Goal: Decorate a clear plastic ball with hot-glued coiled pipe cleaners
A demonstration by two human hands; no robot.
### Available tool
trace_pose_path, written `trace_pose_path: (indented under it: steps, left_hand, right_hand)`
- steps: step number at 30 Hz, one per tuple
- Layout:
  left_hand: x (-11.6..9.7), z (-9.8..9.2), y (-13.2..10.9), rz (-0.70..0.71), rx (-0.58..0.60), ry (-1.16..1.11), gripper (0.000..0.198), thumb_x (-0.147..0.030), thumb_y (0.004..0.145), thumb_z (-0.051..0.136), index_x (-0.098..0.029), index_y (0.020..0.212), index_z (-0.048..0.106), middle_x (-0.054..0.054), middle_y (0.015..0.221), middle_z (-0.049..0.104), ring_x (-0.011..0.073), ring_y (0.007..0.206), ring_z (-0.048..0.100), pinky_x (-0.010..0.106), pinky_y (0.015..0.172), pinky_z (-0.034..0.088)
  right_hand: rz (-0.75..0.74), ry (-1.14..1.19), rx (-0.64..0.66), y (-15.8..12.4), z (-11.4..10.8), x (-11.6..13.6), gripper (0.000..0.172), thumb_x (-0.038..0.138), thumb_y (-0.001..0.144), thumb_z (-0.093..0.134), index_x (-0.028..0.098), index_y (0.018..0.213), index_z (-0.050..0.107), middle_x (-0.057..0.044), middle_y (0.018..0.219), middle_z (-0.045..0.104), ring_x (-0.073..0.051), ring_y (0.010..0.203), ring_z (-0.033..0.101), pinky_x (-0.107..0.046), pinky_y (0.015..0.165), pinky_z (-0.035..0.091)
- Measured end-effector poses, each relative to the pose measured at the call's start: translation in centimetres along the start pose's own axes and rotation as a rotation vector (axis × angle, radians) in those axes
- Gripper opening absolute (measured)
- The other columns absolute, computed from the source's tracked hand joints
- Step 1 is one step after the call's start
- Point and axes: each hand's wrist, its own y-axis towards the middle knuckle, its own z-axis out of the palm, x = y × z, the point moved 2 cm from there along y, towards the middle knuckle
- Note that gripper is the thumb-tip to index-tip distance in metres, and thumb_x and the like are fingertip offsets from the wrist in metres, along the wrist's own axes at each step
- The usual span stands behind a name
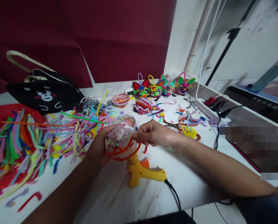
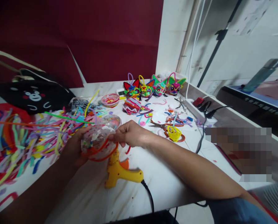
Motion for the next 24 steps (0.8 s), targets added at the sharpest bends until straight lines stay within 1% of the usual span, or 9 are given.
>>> trace_pose_path:
  steps: [6,9,12,13,15,17,19,21,24]
  left_hand:
    - [0.1,-0.1,0.1,-0.006,-0.001,0.015,0.015,-0.021,0.074,0.059,-0.012,0.068,0.069,0.005,0.06,0.069,0.0178,0.053,0.063,0.028,0.059,0.056]
    - [-0.1,-0.1,0.2,0.002,-0.004,0.0,0.016,-0.023,0.076,0.059,-0.012,0.071,0.07,0.006,0.063,0.07,0.0175,0.052,0.063,0.027,0.055,0.055]
    - [-0.3,0.0,0.0,-0.03,-0.008,-0.017,0.018,-0.023,0.078,0.056,-0.013,0.073,0.07,0.006,0.062,0.07,0.018,0.05,0.063,0.028,0.054,0.054]
    - [-0.3,0.1,-0.1,-0.046,0.001,-0.025,0.019,-0.024,0.078,0.055,-0.013,0.074,0.07,0.007,0.062,0.07,0.0187,0.05,0.063,0.029,0.053,0.054]
    - [-0.3,0.2,-0.4,-0.076,0.023,-0.046,0.021,-0.024,0.078,0.053,-0.012,0.076,0.07,0.008,0.065,0.071,0.0202,0.051,0.064,0.03,0.053,0.054]
    - [-0.2,0.2,-0.6,-0.1,0.031,-0.065,0.021,-0.024,0.078,0.052,-0.012,0.075,0.07,0.009,0.067,0.072,0.0213,0.053,0.065,0.031,0.053,0.055]
    - [0.0,0.2,-0.8,-0.129,0.025,-0.067,0.022,-0.024,0.077,0.052,-0.012,0.071,0.069,0.01,0.063,0.071,0.0221,0.051,0.065,0.032,0.052,0.055]
    - [0.2,0.1,-0.9,-0.141,0.017,-0.059,0.022,-0.024,0.076,0.052,-0.012,0.066,0.068,0.01,0.056,0.068,0.0219,0.047,0.063,0.031,0.048,0.053]
    - [0.1,0.1,-0.9,-0.105,0.002,-0.055,0.02,-0.023,0.075,0.054,-0.013,0.063,0.067,0.008,0.053,0.067,0.0204,0.045,0.062,0.029,0.046,0.052]
  right_hand:
    - [-0.031,0.052,0.012,0.3,0.0,-0.5,0.047,0.056,0.067,0.078,0.017,0.058,0.053,0.008,0.044,0.048,-0.003,0.037,0.034,-0.019,0.036,0.021]
    - [-0.067,0.058,-0.062,0.4,0.0,-0.4,0.045,0.052,0.065,0.081,0.017,0.063,0.053,0.009,0.047,0.047,-0.003,0.04,0.035,-0.018,0.038,0.024]
    - [-0.075,0.119,-0.157,0.5,-0.1,-0.4,0.047,0.043,0.056,0.088,0.018,0.08,0.056,0.008,0.06,0.055,-0.005,0.047,0.045,-0.017,0.041,0.031]
    - [-0.068,0.151,-0.149,0.6,0.0,-0.5,0.052,0.042,0.055,0.089,0.019,0.087,0.056,0.007,0.065,0.059,-0.006,0.049,0.05,-0.017,0.041,0.033]
    - [-0.056,0.216,-0.065,0.6,0.2,-0.7,0.055,0.043,0.055,0.089,0.019,0.092,0.057,0.005,0.07,0.063,-0.008,0.052,0.055,-0.017,0.041,0.035]
    - [-0.072,0.265,0.034,0.6,0.6,-0.8,0.048,0.046,0.057,0.087,0.016,0.082,0.059,0.004,0.064,0.062,-0.006,0.048,0.052,-0.017,0.041,0.034]
    - [-0.11,0.293,0.094,0.4,1.0,-0.8,0.046,0.047,0.059,0.086,0.015,0.066,0.055,0.005,0.056,0.058,-0.004,0.044,0.047,-0.017,0.041,0.034]
    - [-0.141,0.307,0.107,0.2,1.3,-0.6,0.049,0.045,0.058,0.087,0.016,0.058,0.048,0.007,0.049,0.053,-0.003,0.041,0.043,-0.017,0.041,0.034]
    - [-0.157,0.303,0.103,-0.1,1.5,-0.2,0.05,0.044,0.058,0.088,0.017,0.056,0.045,0.008,0.047,0.051,-0.004,0.04,0.043,-0.017,0.041,0.036]
